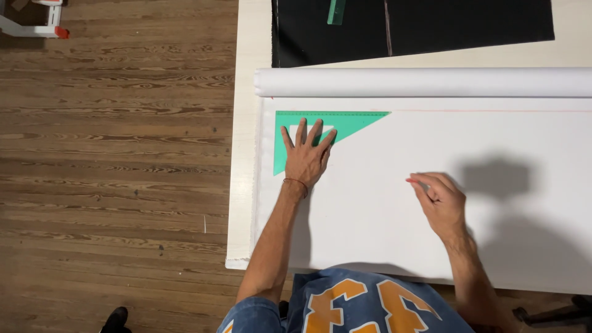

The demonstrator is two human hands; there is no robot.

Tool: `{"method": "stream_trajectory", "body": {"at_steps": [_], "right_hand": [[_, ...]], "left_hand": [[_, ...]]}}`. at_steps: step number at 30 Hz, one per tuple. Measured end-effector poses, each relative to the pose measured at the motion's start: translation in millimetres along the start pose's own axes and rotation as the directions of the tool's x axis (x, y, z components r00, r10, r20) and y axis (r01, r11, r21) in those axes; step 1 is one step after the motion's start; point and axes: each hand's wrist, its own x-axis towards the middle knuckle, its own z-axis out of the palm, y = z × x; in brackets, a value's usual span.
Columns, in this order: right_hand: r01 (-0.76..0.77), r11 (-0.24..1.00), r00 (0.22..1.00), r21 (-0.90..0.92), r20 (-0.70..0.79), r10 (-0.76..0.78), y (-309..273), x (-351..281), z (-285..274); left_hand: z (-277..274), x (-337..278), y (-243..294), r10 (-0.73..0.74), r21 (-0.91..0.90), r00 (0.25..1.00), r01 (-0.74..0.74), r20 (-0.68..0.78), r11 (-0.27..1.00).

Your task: Marking measurements on a roll of leather using a set square and pencil

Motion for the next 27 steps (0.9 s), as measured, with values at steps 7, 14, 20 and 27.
{"method": "stream_trajectory", "body": {"at_steps": [7, 14, 20, 27], "right_hand": [[0.045, 0.985, 0.998, 0.165, 0.044, -0.053, -51.3, 42.3, 39.1], [-0.041, 0.922, 0.987, 0.386, 0.158, -0.022, -51.6, 68.0, 105.9], [0.154, 0.956, 0.969, 0.249, 0.152, -0.195, -63.3, 148.6, 150.7], [0.475, 0.868, 0.837, -0.146, 0.378, -0.395, -49.4, 215.7, 241.3]], "left_hand": [[1.2, 2.4, -0.6, -0.008, 0.004, 1.000, 0.008, -0.012, 1.000], [-1.2, 2.8, 1.2, -0.005, 0.003, 1.000, 0.005, 0.004, 1.000], [-3.5, 2.7, 3.5, -0.016, -0.009, 1.000, 0.016, -0.011, 1.000], [15.5, 1.2, 0.6, 0.000, -0.002, 0.999, 0.000, -0.052, 1.000]]}}
